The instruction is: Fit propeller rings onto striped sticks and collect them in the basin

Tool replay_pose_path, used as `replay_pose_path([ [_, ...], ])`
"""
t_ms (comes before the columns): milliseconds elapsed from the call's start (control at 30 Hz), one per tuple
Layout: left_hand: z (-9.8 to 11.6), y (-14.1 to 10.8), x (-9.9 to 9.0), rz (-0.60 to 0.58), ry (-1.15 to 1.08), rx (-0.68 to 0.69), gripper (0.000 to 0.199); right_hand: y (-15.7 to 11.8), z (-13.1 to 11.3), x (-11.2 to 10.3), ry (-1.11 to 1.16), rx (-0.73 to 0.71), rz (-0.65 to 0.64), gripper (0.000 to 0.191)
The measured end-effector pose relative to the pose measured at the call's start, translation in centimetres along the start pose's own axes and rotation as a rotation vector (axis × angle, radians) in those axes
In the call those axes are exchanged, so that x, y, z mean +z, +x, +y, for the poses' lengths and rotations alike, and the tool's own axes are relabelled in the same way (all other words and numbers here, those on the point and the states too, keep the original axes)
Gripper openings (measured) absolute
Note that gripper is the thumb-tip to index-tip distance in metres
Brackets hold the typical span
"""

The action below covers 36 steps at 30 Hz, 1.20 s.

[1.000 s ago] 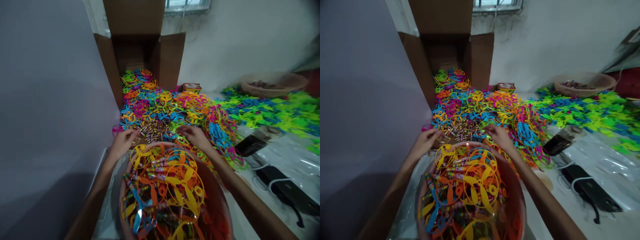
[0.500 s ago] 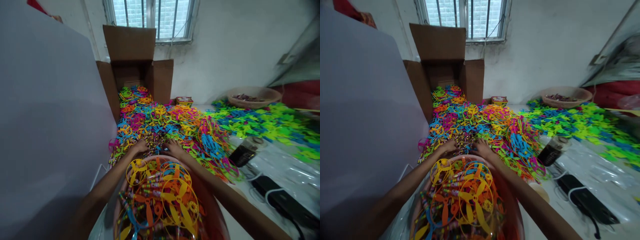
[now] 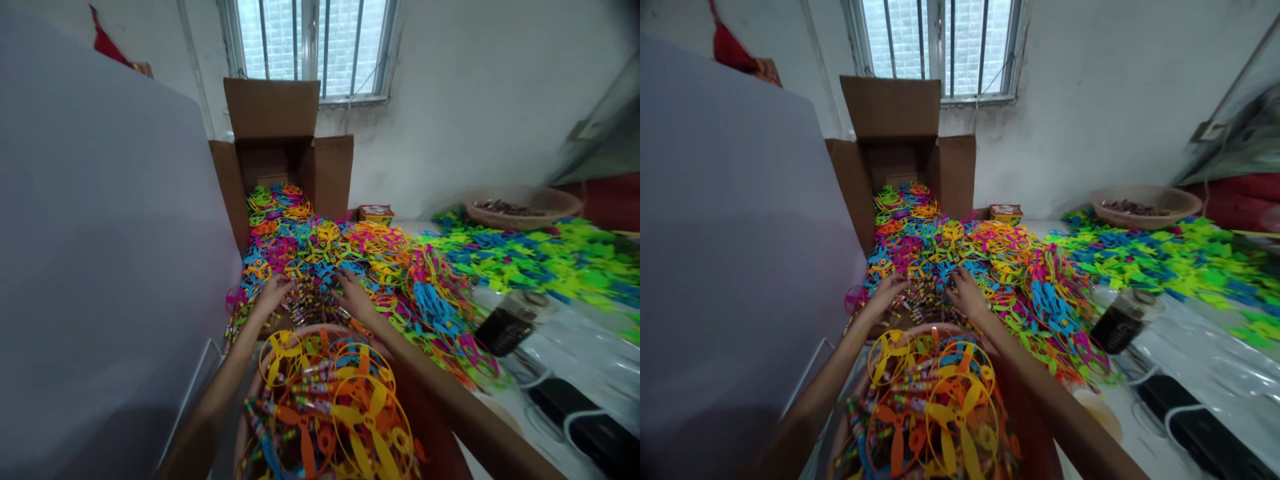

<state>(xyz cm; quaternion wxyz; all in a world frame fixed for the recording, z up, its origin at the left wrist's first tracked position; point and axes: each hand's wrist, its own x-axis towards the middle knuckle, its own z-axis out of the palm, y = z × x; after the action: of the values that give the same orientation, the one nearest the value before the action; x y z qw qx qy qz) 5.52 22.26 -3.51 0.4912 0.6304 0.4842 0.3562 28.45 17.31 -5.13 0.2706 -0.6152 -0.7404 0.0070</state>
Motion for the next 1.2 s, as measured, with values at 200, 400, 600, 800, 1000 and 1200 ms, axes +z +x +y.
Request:
replay_pose_path([
  [200,3.8,-8.2,-0.1,0.039,-0.402,0.164,0.047,-2.5,-5.4,-6.1,0.399,-0.094,0.260,0.020],
  [400,4.2,-17.2,1.1,0.163,-0.516,0.129,0.033,-7.3,-11.0,-8.9,1.324,0.418,0.039,0.034],
  [600,3.4,-22.6,2.2,0.143,-0.228,0.060,0.033,-9.6,-13.6,-8.9,1.607,0.613,0.088,0.034],
  [800,3.0,-24.6,4.5,0.352,-0.269,0.146,0.027,-10.7,-14.8,-8.9,1.621,0.605,0.070,0.032],
  [1000,4.7,-25.8,6.8,0.456,-0.511,0.278,0.017,-11.1,-15.6,-8.6,1.562,0.653,0.126,0.037],
  [1200,4.7,-24.6,5.7,0.391,-0.500,0.345,0.017,-11.5,-15.7,-8.6,1.258,0.471,0.031,0.029],
])
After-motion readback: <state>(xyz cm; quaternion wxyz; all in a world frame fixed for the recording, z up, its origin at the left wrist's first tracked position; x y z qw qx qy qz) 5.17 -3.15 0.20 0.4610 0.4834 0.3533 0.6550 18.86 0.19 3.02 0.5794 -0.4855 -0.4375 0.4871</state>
